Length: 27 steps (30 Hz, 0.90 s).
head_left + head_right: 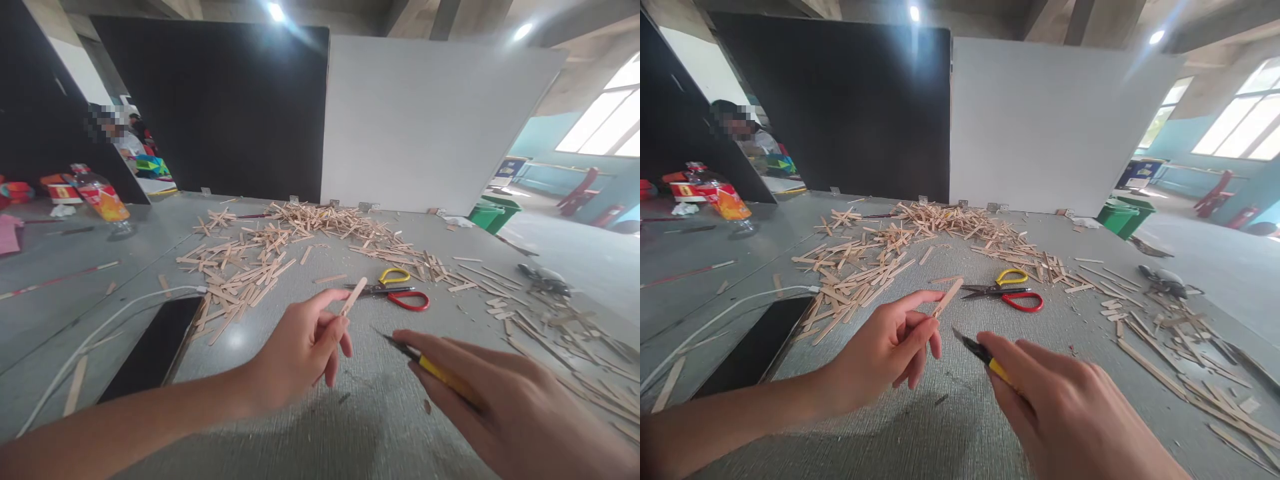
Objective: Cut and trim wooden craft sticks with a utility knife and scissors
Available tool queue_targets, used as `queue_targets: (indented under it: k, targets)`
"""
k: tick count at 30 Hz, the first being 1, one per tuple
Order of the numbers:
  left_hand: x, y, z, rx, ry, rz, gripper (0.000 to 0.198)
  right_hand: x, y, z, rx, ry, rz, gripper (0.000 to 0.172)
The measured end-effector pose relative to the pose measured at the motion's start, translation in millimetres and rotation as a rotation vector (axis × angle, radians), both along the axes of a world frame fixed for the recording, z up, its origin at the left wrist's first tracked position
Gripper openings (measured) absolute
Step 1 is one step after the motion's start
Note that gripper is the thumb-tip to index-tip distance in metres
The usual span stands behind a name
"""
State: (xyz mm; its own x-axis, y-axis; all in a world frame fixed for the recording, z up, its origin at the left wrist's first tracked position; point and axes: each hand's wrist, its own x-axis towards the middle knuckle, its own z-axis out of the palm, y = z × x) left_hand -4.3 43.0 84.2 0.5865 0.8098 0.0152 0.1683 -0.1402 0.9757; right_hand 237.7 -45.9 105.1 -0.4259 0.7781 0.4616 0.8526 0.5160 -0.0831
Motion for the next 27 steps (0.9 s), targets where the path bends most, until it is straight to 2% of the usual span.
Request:
queue_targets:
  k: [2,4,7,10,12,14,17,19,22,27]
  targets:
    - [1,-5,10.3,-0.137,-0.142,-0.071,0.038,-5,5,5.8,-0.063,0.164,-0.064,0.025]
    - [1,-12,17.5,-0.182,-0.222,-0.105,0.035,-10,10,11.0,-0.119,0.296,-0.119,0.023]
    - [0,-23,22.1,-0.196,-0.223,-0.125,0.030,-14,12,14.2,-0.234,0.423,-0.159,0.026]
    - [-2,-28,20.6,-0.166,-0.160,-0.140,0.026,-15,8,15.6,-0.383,0.573,-0.166,0.031]
    - [-3,-29,16.9,-0.050,-0.068,-0.144,0.020,-18,6,18.6,-0.489,0.734,-0.187,0.033]
    - [-5,-28,11.4,0.176,0.048,-0.154,0.016,-23,5,22.9,-0.580,0.884,-0.215,0.037]
    - [-9,-27,3.7,0.566,0.137,-0.185,0.023,-32,6,27.9,-0.668,0.991,-0.230,0.041]
    - [-10,-26,1.6,0.715,0.120,-0.185,0.031,-35,5,28.5,-0.690,1.009,-0.228,0.039]
    - [-11,-26,4.3,0.722,0.090,-0.159,0.036,-35,4,27.2,-0.667,1.013,-0.225,0.035]
    - [-11,-27,10.1,0.743,0.104,-0.113,0.030,-31,3,27.2,-0.610,0.969,-0.234,0.033]
